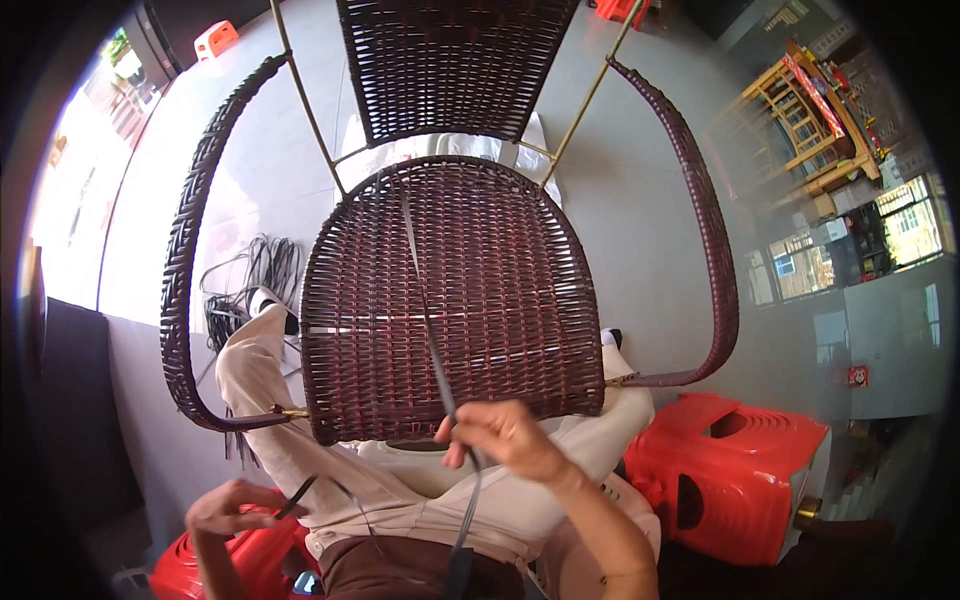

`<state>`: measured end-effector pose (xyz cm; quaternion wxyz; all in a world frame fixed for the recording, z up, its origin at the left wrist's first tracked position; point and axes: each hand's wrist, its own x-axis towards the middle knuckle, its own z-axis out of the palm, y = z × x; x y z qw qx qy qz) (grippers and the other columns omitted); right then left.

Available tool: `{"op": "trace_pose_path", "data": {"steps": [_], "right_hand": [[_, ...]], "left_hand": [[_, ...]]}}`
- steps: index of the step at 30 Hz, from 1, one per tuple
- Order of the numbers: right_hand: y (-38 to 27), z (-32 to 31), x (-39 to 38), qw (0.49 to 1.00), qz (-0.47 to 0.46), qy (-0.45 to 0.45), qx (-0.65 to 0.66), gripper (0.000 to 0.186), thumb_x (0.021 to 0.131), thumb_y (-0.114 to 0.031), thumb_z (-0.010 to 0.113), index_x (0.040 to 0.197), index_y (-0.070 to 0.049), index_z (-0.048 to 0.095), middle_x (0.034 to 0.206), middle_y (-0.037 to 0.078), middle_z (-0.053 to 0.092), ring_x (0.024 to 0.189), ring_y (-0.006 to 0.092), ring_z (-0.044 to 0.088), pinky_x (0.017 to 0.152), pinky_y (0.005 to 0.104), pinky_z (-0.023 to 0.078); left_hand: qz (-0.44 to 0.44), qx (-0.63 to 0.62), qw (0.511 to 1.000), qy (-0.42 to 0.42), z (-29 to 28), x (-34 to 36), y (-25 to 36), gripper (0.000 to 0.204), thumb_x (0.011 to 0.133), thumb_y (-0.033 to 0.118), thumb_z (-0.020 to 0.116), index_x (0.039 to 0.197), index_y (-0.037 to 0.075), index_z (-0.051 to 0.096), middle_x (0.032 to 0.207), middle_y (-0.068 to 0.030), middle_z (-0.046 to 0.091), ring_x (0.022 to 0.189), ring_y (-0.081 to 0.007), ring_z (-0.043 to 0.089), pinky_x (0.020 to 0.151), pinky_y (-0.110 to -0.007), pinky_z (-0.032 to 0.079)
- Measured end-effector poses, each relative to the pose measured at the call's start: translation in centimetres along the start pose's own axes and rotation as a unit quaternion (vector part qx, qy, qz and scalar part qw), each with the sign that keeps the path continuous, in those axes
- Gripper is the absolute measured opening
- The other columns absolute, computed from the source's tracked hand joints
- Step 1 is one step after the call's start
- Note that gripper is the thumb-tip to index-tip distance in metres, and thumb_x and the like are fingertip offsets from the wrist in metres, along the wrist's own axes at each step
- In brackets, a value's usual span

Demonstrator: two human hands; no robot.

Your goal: The person weaves synthetic rattan strips through the frame of a chair using a small screwdriver and cutting the strips with shears.

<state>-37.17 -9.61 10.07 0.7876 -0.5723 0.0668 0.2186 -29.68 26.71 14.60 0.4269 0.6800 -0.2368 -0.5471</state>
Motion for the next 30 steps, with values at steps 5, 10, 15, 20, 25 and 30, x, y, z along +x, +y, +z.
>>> {"op": "trace_pose_path", "data": {"steps": [5, 10, 15, 20, 25, 30], "right_hand": [[2.8, 2.8, -0.4, 0.969, -0.016, 0.079, -0.235, 0.011, 0.087, -0.003, 0.049, 0.090, 0.003, 0.058, 0.070, 0.006, 0.063, 0.065, 0.0085, 0.060, 0.060, 0.0211, 0.048], [3.4, 4.6, -0.9, 0.916, -0.113, 0.142, -0.357, 0.009, 0.080, 0.003, 0.051, 0.086, 0.002, 0.058, 0.065, 0.009, 0.061, 0.061, 0.0161, 0.062, 0.053, 0.0267, 0.047], [4.4, 5.8, 0.6, 0.861, -0.190, 0.138, -0.451, 0.004, 0.073, 0.004, 0.055, 0.074, 0.000, 0.054, 0.058, 0.011, 0.055, 0.053, 0.0249, 0.057, 0.050, 0.0326, 0.046], [4.5, 5.2, 1.1, 0.800, -0.282, 0.141, -0.510, 0.010, 0.073, 0.003, 0.054, 0.065, -0.001, 0.048, 0.053, 0.011, 0.050, 0.049, 0.0262, 0.054, 0.045, 0.0338, 0.043], [5.3, 3.6, 0.9, 0.815, -0.200, 0.091, -0.536, 0.008, 0.073, 0.002, 0.052, 0.068, -0.002, 0.048, 0.053, 0.012, 0.051, 0.049, 0.0275, 0.055, 0.044, 0.0344, 0.044], [5.2, 3.7, 0.5, 0.848, -0.090, 0.074, -0.517, 0.007, 0.079, -0.008, 0.055, 0.084, -0.002, 0.056, 0.071, 0.012, 0.059, 0.063, 0.0303, 0.059, 0.054, 0.0362, 0.048]], "left_hand": [[0.013, 0.344, 0.933, 0.108, 2.6, 12.1, 3.6, 0.019, 0.080, 0.019, 0.055, 0.074, 0.002, 0.061, 0.066, -0.0165, 0.059, 0.060, -0.0338, 0.056, 0.055, -0.041, 0.044], [0.080, 0.145, 0.940, 0.298, 1.1, 16.4, 6.6, 0.022, 0.081, 0.019, 0.054, 0.079, -0.002, 0.060, 0.064, -0.0171, 0.057, 0.058, -0.0271, 0.058, 0.053, -0.036, 0.044], [0.139, -0.161, 0.900, 0.380, -1.5, 24.5, 4.9, 0.036, 0.087, 0.022, 0.051, 0.106, -0.008, 0.053, 0.081, -0.0115, 0.063, 0.063, -0.0135, 0.060, 0.059, -0.023, 0.051], [0.125, -0.408, 0.863, 0.270, -3.2, 27.1, 2.7, 0.013, 0.088, 0.011, 0.050, 0.089, -0.001, 0.056, 0.069, -0.0042, 0.059, 0.053, -0.0091, 0.055, 0.049, -0.020, 0.047], [0.111, -0.442, 0.857, 0.239, -3.0, 26.2, 0.2, 0.010, 0.088, 0.013, 0.052, 0.087, 0.004, 0.057, 0.064, 0.0005, 0.056, 0.051, -0.0067, 0.050, 0.048, -0.019, 0.043], [0.096, -0.471, 0.858, 0.180, 0.5, 23.4, 0.7, 0.009, 0.087, 0.012, 0.054, 0.089, 0.005, 0.060, 0.070, -0.0014, 0.060, 0.059, -0.0083, 0.056, 0.056, -0.020, 0.048]]}}
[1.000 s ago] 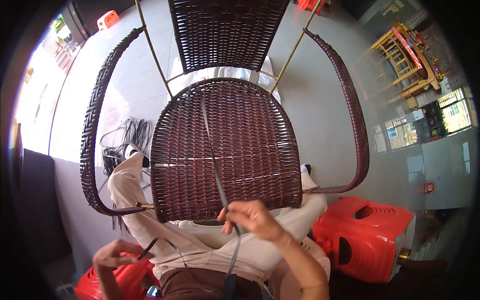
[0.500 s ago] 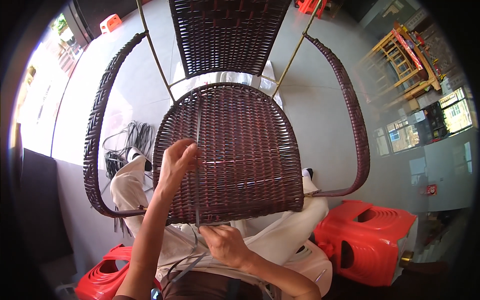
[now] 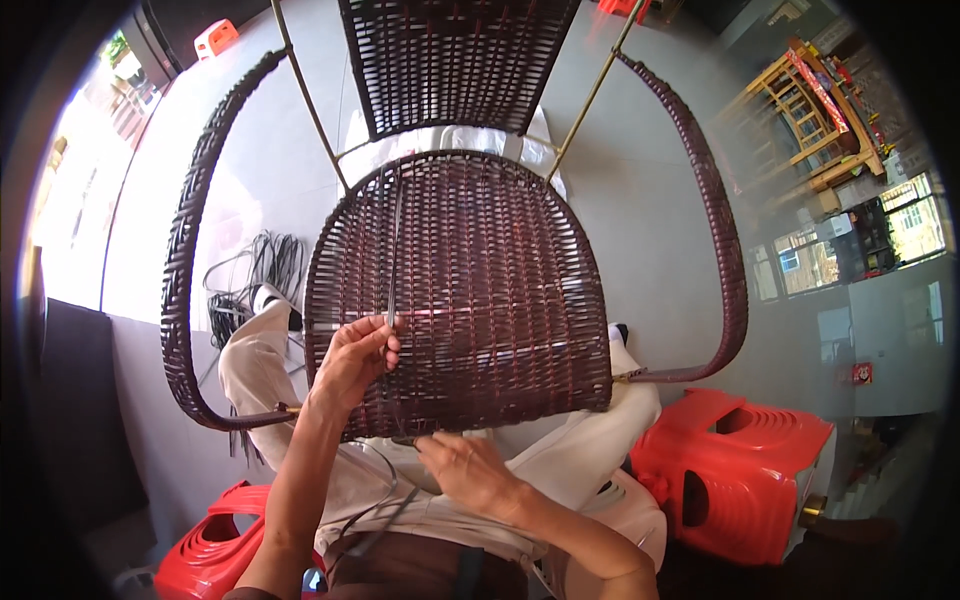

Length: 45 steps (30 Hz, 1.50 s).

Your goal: The person weaves synthetic rattan strips through the frame of a chair using a small screwdriver and cutting the strips with shears.

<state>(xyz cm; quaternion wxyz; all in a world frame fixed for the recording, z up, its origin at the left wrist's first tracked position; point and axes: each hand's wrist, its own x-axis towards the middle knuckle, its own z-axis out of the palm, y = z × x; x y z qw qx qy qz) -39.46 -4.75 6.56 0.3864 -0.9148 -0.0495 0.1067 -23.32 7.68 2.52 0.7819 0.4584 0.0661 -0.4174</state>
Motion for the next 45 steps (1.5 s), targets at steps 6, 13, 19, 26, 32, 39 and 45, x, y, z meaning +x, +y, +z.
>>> {"op": "trace_pose_path", "data": {"steps": [6, 13, 19, 26, 32, 39, 45], "right_hand": [[0.9, -3.4, 1.3, 0.980, 0.087, 0.158, 0.084, 0.013, 0.081, -0.005, 0.057, 0.092, 0.001, 0.060, 0.073, 0.009, 0.059, 0.060, 0.0164, 0.058, 0.053, 0.0253, 0.046], [0.4, -1.2, 2.0, 0.953, 0.134, 0.199, 0.183, 0.016, 0.081, -0.011, 0.061, 0.090, 0.001, 0.060, 0.077, 0.007, 0.059, 0.064, 0.0136, 0.058, 0.056, 0.0241, 0.047], [2.0, -0.2, 3.0, 0.922, 0.139, 0.122, 0.341, 0.019, 0.080, -0.014, 0.063, 0.077, 0.004, 0.059, 0.067, 0.001, 0.053, 0.055, 0.0042, 0.046, 0.049, 0.0228, 0.038], [2.7, -1.2, 2.5, 0.853, 0.203, 0.143, 0.459, 0.016, 0.078, -0.010, 0.065, 0.066, -0.001, 0.059, 0.057, -0.006, 0.046, 0.054, 0.0014, 0.035, 0.047, 0.0197, 0.028], [5.0, -1.5, 3.2, 0.840, 0.223, 0.193, 0.455, 0.020, 0.075, -0.014, 0.067, 0.059, -0.005, 0.057, 0.052, -0.005, 0.049, 0.046, 0.0012, 0.038, 0.041, 0.0184, 0.028], [9.0, -6.9, 6.8, 0.832, 0.214, 0.288, 0.422, 0.014, 0.072, -0.010, 0.068, 0.061, -0.007, 0.060, 0.053, -0.001, 0.054, 0.042, 0.0044, 0.043, 0.040, 0.0184, 0.035], [10.2, -10.6, 8.2, 0.812, 0.122, 0.511, 0.254, 0.022, 0.080, -0.016, 0.063, 0.093, 0.001, 0.058, 0.077, 0.002, 0.052, 0.061, 0.0071, 0.046, 0.052, 0.0218, 0.039]], "left_hand": [[-0.060, -0.002, 0.998, 0.000, -0.4, -4.7, -2.5, 0.010, 0.084, 0.009, 0.058, 0.092, 0.004, 0.060, 0.079, -0.0067, 0.064, 0.070, -0.0135, 0.063, 0.064, -0.025, 0.053], [-0.037, 0.049, 0.997, -0.040, 1.1, -6.7, -4.7, 0.004, 0.083, 0.005, 0.058, 0.084, 0.001, 0.059, 0.079, -0.0087, 0.065, 0.075, -0.0149, 0.063, 0.068, -0.027, 0.053], [-0.059, 0.074, 0.994, -0.057, 2.5, -8.4, -6.5, 0.009, 0.083, 0.009, 0.059, 0.082, 0.000, 0.061, 0.075, -0.0086, 0.064, 0.070, -0.0133, 0.062, 0.061, -0.023, 0.048], [-0.148, 0.104, 0.980, -0.080, 1.8, -10.6, -7.3, 0.007, 0.082, 0.004, 0.060, 0.083, -0.003, 0.058, 0.076, -0.0107, 0.064, 0.072, -0.0161, 0.063, 0.067, -0.026, 0.051], [-0.175, 0.202, 0.958, -0.104, -0.9, -12.2, -6.8, 0.008, 0.079, 0.000, 0.061, 0.078, -0.005, 0.055, 0.072, -0.0124, 0.064, 0.071, -0.0164, 0.064, 0.064, -0.025, 0.050], [-0.187, 0.299, 0.929, -0.115, -1.8, -13.0, -6.2, 0.006, 0.079, 0.000, 0.061, 0.078, -0.005, 0.058, 0.075, -0.0124, 0.064, 0.072, -0.0156, 0.063, 0.066, -0.025, 0.050], [-0.141, 0.274, 0.944, -0.121, -1.2, -11.6, -5.3, 0.009, 0.080, 0.004, 0.061, 0.079, -0.005, 0.058, 0.073, -0.0098, 0.065, 0.070, -0.0130, 0.063, 0.063, -0.023, 0.049]]}}
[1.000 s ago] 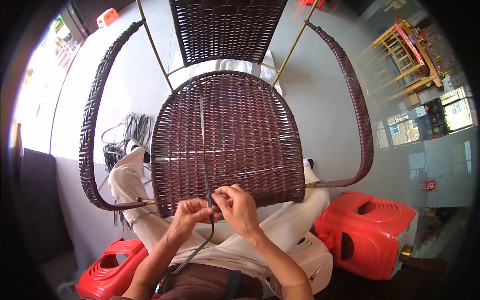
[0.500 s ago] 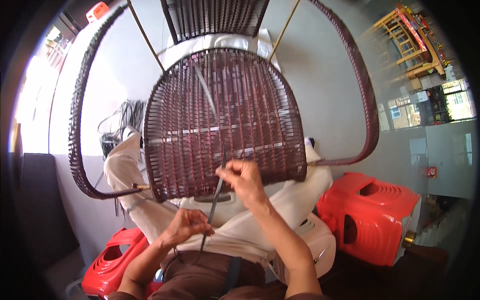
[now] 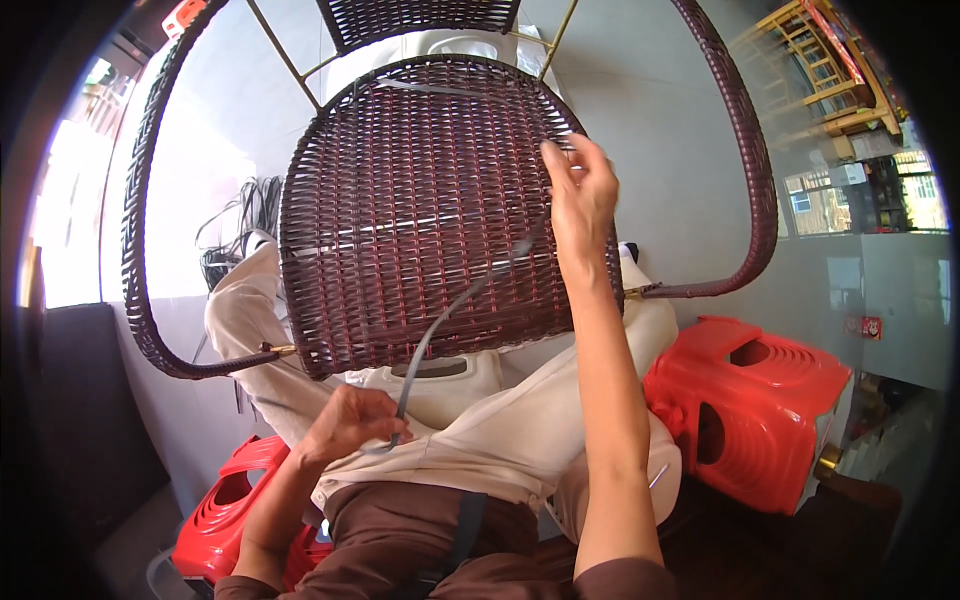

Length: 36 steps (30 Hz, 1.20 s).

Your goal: The person weaves synthetic rattan strips through the frame of a chair using a small screwdriver and cutting the strips with shears.

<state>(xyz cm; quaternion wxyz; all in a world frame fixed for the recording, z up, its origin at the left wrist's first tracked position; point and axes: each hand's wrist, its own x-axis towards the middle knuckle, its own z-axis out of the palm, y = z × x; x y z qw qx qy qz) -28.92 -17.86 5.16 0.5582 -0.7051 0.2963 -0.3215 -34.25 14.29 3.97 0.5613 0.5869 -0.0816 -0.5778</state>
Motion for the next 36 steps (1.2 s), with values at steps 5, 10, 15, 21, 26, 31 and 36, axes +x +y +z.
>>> {"op": "trace_pose_path", "data": {"steps": [5, 10, 15, 21, 26, 31, 36], "right_hand": [[-2.5, -2.4, -10.5, 0.988, 0.056, -0.094, 0.110, 0.023, 0.085, -0.013, 0.057, 0.104, -0.001, 0.052, 0.087, 0.003, 0.052, 0.076, 0.0086, 0.049, 0.069, 0.0223, 0.042], [-3.8, -1.3, -16.9, 0.826, 0.313, -0.368, 0.291, 0.021, 0.087, -0.012, 0.053, 0.103, 0.002, 0.056, 0.092, 0.005, 0.059, 0.083, 0.0100, 0.056, 0.075, 0.0227, 0.045], [-3.6, -1.4, -17.3, 0.833, 0.333, -0.340, 0.283, 0.019, 0.089, -0.010, 0.050, 0.100, 0.004, 0.058, 0.089, 0.006, 0.060, 0.079, 0.0111, 0.058, 0.076, 0.0239, 0.046], [-2.6, -1.8, -17.5, 0.886, 0.298, -0.277, 0.222, 0.020, 0.090, -0.011, 0.046, 0.096, 0.004, 0.058, 0.084, 0.009, 0.062, 0.077, 0.0157, 0.061, 0.079, 0.0273, 0.046], [-2.7, -3.5, -17.7, 0.874, 0.313, -0.316, 0.196, 0.020, 0.091, -0.011, 0.045, 0.090, 0.003, 0.060, 0.085, 0.009, 0.063, 0.083, 0.0150, 0.060, 0.082, 0.0273, 0.045], [-1.8, -5.5, -17.7, 0.868, 0.322, -0.345, 0.157, 0.019, 0.091, -0.011, 0.045, 0.090, 0.003, 0.059, 0.084, 0.008, 0.062, 0.083, 0.0143, 0.059, 0.081, 0.0266, 0.045], [-0.3, -7.6, -18.3, 0.844, 0.366, -0.368, 0.135, 0.018, 0.090, -0.010, 0.047, 0.092, 0.003, 0.058, 0.082, 0.007, 0.062, 0.081, 0.0135, 0.059, 0.077, 0.0256, 0.045]], "left_hand": [[0.071, -0.124, 0.989, 0.046, -0.1, 2.2, 5.0, 0.008, 0.080, 0.008, 0.061, 0.078, 0.000, 0.059, 0.074, -0.0112, 0.065, 0.070, -0.0161, 0.064, 0.060, -0.024, 0.050], [0.137, -0.152, 0.978, 0.035, 0.3, 4.8, 8.2, 0.004, 0.081, 0.005, 0.058, 0.079, 0.001, 0.057, 0.075, -0.0115, 0.065, 0.067, -0.0148, 0.063, 0.056, -0.022, 0.050], [0.156, -0.106, 0.976, 0.108, 1.0, 6.4, 10.3, 0.003, 0.082, 0.004, 0.058, 0.081, 0.002, 0.057, 0.075, -0.0110, 0.065, 0.065, -0.0130, 0.063, 0.056, -0.021, 0.051], [0.248, -0.046, 0.947, 0.199, 1.3, 7.4, 12.2, 0.008, 0.081, 0.006, 0.059, 0.077, 0.000, 0.058, 0.071, -0.0096, 0.065, 0.062, -0.0108, 0.062, 0.052, -0.019, 0.048], [0.329, 0.015, 0.907, 0.262, -1.8, 9.4, 18.3, 0.013, 0.081, 0.009, 0.060, 0.077, -0.003, 0.059, 0.070, -0.0102, 0.064, 0.059, -0.0111, 0.061, 0.054, -0.020, 0.049], [0.349, 0.021, 0.885, 0.306, -5.6, 13.2, 21.9, 0.014, 0.079, 0.014, 0.060, 0.082, 0.000, 0.060, 0.074, -0.0092, 0.065, 0.062, -0.0113, 0.062, 0.059, -0.020, 0.049], [0.338, 0.042, 0.887, 0.312, -8.3, 15.2, 23.7, 0.016, 0.079, 0.013, 0.060, 0.087, -0.001, 0.059, 0.077, -0.0114, 0.066, 0.068, -0.0137, 0.064, 0.062, -0.021, 0.050]]}}
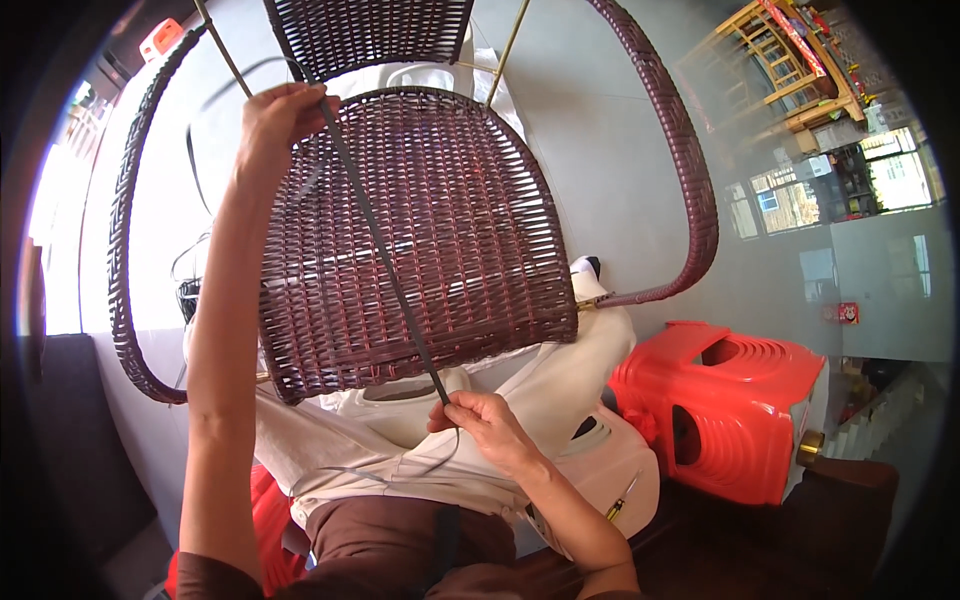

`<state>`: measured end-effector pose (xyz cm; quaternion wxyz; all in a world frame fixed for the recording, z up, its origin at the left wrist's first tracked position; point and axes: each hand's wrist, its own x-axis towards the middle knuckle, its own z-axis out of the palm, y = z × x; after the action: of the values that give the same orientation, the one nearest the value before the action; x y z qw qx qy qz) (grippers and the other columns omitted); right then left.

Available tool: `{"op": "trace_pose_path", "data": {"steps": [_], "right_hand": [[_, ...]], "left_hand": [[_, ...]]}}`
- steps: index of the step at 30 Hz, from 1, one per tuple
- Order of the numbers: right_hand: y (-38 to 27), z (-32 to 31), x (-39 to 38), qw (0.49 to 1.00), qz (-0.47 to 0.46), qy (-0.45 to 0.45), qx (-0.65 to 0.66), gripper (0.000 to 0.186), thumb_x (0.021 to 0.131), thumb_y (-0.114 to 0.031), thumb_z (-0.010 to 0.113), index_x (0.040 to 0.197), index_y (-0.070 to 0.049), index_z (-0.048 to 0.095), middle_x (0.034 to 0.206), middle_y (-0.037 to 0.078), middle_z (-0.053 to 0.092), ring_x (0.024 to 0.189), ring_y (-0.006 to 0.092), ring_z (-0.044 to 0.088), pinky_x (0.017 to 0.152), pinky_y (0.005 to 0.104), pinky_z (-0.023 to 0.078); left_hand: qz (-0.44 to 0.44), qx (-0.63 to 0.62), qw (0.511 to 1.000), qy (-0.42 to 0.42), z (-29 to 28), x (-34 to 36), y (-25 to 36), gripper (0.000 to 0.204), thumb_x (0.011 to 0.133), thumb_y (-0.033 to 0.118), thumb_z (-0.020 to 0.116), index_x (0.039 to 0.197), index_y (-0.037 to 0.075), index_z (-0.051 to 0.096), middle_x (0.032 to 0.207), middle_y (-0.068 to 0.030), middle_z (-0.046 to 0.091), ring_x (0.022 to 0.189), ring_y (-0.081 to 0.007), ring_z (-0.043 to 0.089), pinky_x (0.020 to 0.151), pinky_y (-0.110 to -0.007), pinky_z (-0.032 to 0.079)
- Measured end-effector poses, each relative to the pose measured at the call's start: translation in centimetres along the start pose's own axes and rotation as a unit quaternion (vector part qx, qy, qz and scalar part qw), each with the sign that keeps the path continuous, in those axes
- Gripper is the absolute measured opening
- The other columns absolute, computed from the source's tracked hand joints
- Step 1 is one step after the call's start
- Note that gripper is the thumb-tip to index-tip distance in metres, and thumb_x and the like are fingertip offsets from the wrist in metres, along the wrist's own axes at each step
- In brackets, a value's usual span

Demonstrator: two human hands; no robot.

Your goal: The person weaves synthetic rattan strips through the frame of a chair using a small screwdriver and cutting the strips with shears.

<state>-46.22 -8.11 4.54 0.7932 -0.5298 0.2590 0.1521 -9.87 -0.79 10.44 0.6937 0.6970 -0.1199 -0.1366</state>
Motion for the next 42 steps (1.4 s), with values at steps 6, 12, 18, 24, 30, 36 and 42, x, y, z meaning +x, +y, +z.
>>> {"op": "trace_pose_path", "data": {"steps": [6, 12, 18, 24, 30, 36, 42], "right_hand": [[1.2, -1.3, -1.5, 0.998, 0.043, 0.005, -0.045, 0.019, 0.090, -0.009, 0.046, 0.093, 0.004, 0.059, 0.085, 0.008, 0.063, 0.082, 0.0144, 0.060, 0.079, 0.0256, 0.046], [-0.7, -0.8, -1.2, 0.986, 0.013, -0.010, 0.167, 0.020, 0.090, -0.013, 0.047, 0.095, 0.001, 0.059, 0.088, 0.010, 0.063, 0.085, 0.0172, 0.061, 0.083, 0.0290, 0.046], [-3.8, 0.5, 1.8, 0.988, -0.029, 0.036, 0.146, 0.018, 0.088, -0.012, 0.049, 0.092, -0.001, 0.061, 0.089, 0.004, 0.061, 0.085, 0.0111, 0.054, 0.079, 0.0245, 0.041], [-5.1, 2.4, 4.1, 0.985, -0.145, 0.052, 0.078, 0.012, 0.085, -0.006, 0.052, 0.090, 0.000, 0.062, 0.087, -0.003, 0.049, 0.083, 0.0053, 0.047, 0.074, 0.0193, 0.036], [-6.4, 4.4, 5.0, 0.987, -0.128, 0.061, 0.083, 0.009, 0.084, -0.005, 0.054, 0.079, -0.004, 0.061, 0.082, -0.004, 0.053, 0.076, 0.0027, 0.045, 0.072, 0.0180, 0.037], [-10.7, 3.4, 6.7, 0.968, -0.224, 0.106, -0.036, 0.013, 0.084, -0.007, 0.055, 0.087, -0.001, 0.065, 0.081, 0.000, 0.054, 0.080, 0.0076, 0.049, 0.078, 0.0224, 0.037], [-16.5, 3.6, 9.2, 0.940, -0.330, 0.081, -0.041, 0.014, 0.085, -0.007, 0.053, 0.088, 0.000, 0.065, 0.086, 0.003, 0.060, 0.082, 0.0092, 0.054, 0.077, 0.0224, 0.040]], "left_hand": [[-0.017, 0.031, 0.999, 0.030, -1.3, 3.3, -1.3, 0.025, 0.082, 0.014, 0.059, 0.097, -0.006, 0.057, 0.081, -0.0138, 0.065, 0.072, -0.0176, 0.065, 0.064, -0.021, 0.053], [0.063, 0.237, 0.968, -0.046, 0.7, -2.3, -4.1, 0.042, 0.089, 0.036, 0.047, 0.084, -0.002, 0.063, 0.065, -0.0116, 0.062, 0.056, -0.0159, 0.059, 0.049, -0.031, 0.046], [-0.139, 0.021, 0.972, -0.186, 1.0, -18.8, -4.9, 0.029, 0.086, 0.024, 0.056, 0.084, -0.005, 0.064, 0.072, -0.0097, 0.064, 0.056, -0.0107, 0.059, 0.050, -0.022, 0.047], [-0.224, -0.155, 0.947, -0.171, 1.9, -24.7, -5.4, 0.033, 0.075, 0.002, 0.067, 0.106, -0.003, 0.057, 0.092, -0.0064, 0.064, 0.072, -0.0080, 0.059, 0.065, -0.021, 0.049], [-0.217, -0.115, 0.957, -0.158, 2.6, -24.1, -5.2, 0.009, 0.079, 0.005, 0.064, 0.082, -0.004, 0.065, 0.068, 0.0004, 0.059, 0.060, -0.0034, 0.048, 0.055, -0.018, 0.041], [-0.257, -0.031, 0.940, -0.224, 1.4, -25.2, -4.9, 0.014, 0.080, 0.012, 0.064, 0.082, -0.002, 0.067, 0.069, -0.0018, 0.063, 0.060, -0.0036, 0.052, 0.052, -0.019, 0.042], [-0.232, -0.017, 0.938, -0.256, -0.3, -27.8, -6.0, 0.015, 0.081, 0.012, 0.063, 0.084, -0.002, 0.067, 0.075, -0.0046, 0.065, 0.065, -0.0057, 0.056, 0.059, -0.021, 0.047]]}}
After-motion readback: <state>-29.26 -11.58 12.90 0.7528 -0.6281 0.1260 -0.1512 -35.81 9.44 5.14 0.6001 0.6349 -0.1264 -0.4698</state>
